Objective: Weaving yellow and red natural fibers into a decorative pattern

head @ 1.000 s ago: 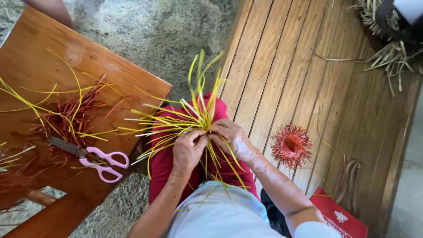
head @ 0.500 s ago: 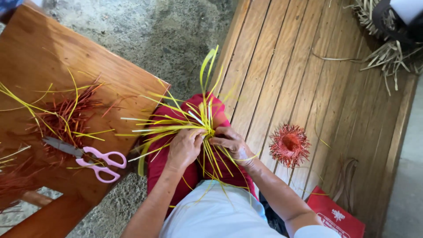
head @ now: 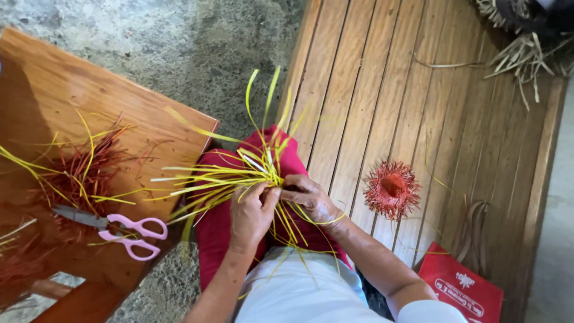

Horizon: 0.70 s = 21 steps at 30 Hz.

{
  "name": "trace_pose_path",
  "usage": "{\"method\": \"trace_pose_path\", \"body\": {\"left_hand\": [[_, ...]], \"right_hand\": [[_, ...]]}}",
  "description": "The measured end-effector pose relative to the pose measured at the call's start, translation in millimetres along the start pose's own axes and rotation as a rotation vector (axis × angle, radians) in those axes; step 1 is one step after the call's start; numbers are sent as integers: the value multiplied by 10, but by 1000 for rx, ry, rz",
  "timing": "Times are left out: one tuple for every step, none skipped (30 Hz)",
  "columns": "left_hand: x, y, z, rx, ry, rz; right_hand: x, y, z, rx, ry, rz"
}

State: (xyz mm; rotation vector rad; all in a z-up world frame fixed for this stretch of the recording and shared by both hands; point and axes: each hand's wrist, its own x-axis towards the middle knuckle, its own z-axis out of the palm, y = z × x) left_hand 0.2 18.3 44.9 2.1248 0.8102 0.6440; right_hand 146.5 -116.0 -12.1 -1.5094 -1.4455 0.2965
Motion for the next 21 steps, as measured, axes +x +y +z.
{"method": "trace_pose_path", "body": {"left_hand": [[-45,-93,89,1,-6,4],[-99,-184,177,7,23,-4],[-155,-275,262,14,52,-12],[-174,-291,293,14,48,-7],[-194,-306,324,14,41,-34],[-224,-320,350,16,32,-63],[-225,-320,351,18,27,-59],[-221,-322,349,36,32,-40],[-216,-323,347,55,38,-21],[-187,-319,332,57,34,-15],[-157,-312,319,45,33,9],[-128,-306,302,32,31,34],[-119,-322,278,35,24,40],[-99,-335,262,10,2,35],[-78,-347,245,-14,-21,30],[-94,-395,279,-11,-26,39],[-110,-443,312,6,-22,56],[-124,-495,343,22,-19,73],[-133,-479,356,25,-25,81],[-146,-463,369,94,-4,122],[-160,-448,381,163,18,164]], "right_hand": [[37,-25,-5,-2,6,3],[68,-56,-9,-1,8,-22],[100,-88,-14,-1,9,-48],[105,-90,-24,-3,15,-47],[110,-93,-34,6,15,-61],[106,-103,-41,17,16,-74],[117,-114,-67,15,22,-71],[135,-121,-91,14,8,-90],[153,-128,-117,12,-5,-110],[214,-162,-159,11,2,-109],[273,-197,-204,50,-22,-109],[330,-234,-246,89,-44,-109],[346,-227,-256,89,-35,-107],[367,-213,-275,67,-55,-106],[387,-201,-296,45,-76,-104],[434,-212,-310,43,-65,-104],[481,-224,-325,12,-93,-101],[527,-234,-339,-18,-120,-97],[549,-206,-319,-19,-110,-95],[568,-181,-299,-30,-151,-73],[587,-156,-280,-40,-191,-51]]}}
